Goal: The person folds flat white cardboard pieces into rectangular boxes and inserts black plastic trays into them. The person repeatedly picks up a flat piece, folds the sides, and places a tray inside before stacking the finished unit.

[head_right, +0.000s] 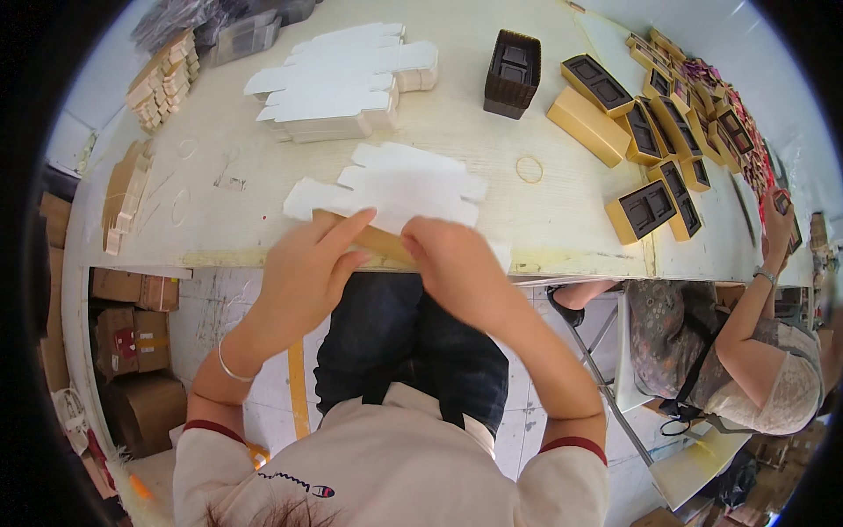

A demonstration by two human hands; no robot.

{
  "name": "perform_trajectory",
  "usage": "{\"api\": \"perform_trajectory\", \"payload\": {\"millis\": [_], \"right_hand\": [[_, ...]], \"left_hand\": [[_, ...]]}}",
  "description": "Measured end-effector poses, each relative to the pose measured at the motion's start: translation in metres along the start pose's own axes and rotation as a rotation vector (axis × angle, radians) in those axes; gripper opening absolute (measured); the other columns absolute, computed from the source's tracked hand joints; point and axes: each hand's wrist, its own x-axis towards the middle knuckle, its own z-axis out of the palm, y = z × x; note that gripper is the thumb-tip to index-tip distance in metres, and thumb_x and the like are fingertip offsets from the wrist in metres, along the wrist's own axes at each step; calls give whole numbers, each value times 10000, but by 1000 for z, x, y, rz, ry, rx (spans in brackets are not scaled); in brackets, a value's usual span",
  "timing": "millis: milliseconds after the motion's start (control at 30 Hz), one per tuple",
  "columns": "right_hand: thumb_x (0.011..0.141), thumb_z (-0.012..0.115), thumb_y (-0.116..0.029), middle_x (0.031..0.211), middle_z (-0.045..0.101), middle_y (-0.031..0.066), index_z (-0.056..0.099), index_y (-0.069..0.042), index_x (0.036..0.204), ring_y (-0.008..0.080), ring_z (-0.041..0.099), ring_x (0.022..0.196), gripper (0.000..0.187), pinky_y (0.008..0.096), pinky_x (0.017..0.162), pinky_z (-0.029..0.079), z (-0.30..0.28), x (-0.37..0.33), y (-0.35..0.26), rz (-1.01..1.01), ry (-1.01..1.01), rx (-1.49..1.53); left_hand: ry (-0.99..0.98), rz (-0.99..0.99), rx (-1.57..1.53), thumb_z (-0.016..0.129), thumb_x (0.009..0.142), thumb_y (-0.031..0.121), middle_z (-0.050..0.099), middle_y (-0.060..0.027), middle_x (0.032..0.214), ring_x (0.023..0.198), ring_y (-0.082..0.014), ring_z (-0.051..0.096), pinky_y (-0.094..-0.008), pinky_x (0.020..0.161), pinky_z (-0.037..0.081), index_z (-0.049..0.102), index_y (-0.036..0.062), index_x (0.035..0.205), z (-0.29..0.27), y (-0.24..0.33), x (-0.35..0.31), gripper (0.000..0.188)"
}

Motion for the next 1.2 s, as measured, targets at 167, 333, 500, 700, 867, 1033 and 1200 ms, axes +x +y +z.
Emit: {"api": "perform_trajectory", "payload": {"millis": [167, 333, 500, 700, 867, 1033, 1200], "right_hand": [[865, 625, -51, 1134, 607, 179, 568, 13, 1195, 307, 587, 997, 341, 322, 867, 471, 50, -28, -18, 55, -25, 794], [822, 682, -221, 1350, 487, 173, 559, -52, 1254, 352, 475, 1226, 480, 425, 1026, 386, 9, -44, -1, -474, 35, -157], [805, 663, -238, 1351, 506, 138, 605, -76, 1183, 306, 464, 1272, 416, 435, 1057, 375, 8, -74, 25, -579, -59, -679], [728, 721, -142, 946, 608, 118, 628, -58, 1003, 275, 599, 842, 303, 395, 681, 475, 13, -41, 17, -510, 138, -430], [713, 749, -140, 936, 557, 119, 600, -52, 869, 290, 551, 814, 233, 381, 685, 444, 16, 7, 10, -290, 261, -386], [731, 691, -151, 934, 513, 114, 595, -42, 895, 264, 539, 865, 219, 368, 754, 440, 24, -10, 21, -590, 235, -528], [729, 655, -93, 887, 519, 92, 589, -41, 848, 245, 542, 840, 146, 327, 720, 449, 28, -17, 18, -561, 273, -524]], "left_hand": [[-187, -261, -302, 638, 861, 173, 583, -117, 729, 585, -233, 540, -355, 543, 419, 602, 38, 990, -9, -13, -5, 191], [-330, -221, -141, 575, 835, 52, 567, -101, 698, 548, -200, 513, -328, 537, 410, 566, 56, 972, -32, -33, 4, 137], [-375, 0, -230, 554, 833, 26, 606, -124, 787, 664, -302, 575, -383, 599, 445, 533, 74, 1020, -27, -19, 10, 194], [-385, 202, -28, 584, 847, 40, 589, -112, 801, 737, -305, 590, -397, 646, 461, 507, 108, 1059, 1, -28, 73, 236], [-422, 129, -90, 614, 836, 52, 589, -86, 830, 771, -279, 583, -388, 662, 460, 511, 109, 1038, 21, -37, 84, 234], [-346, 224, -181, 573, 861, 57, 587, -74, 801, 793, -272, 560, -395, 679, 449, 530, 111, 985, 28, -51, 77, 142], [-339, 204, -199, 600, 843, 51, 583, -43, 803, 787, -249, 549, -371, 690, 450, 564, 103, 924, 30, -50, 76, 103]]}}
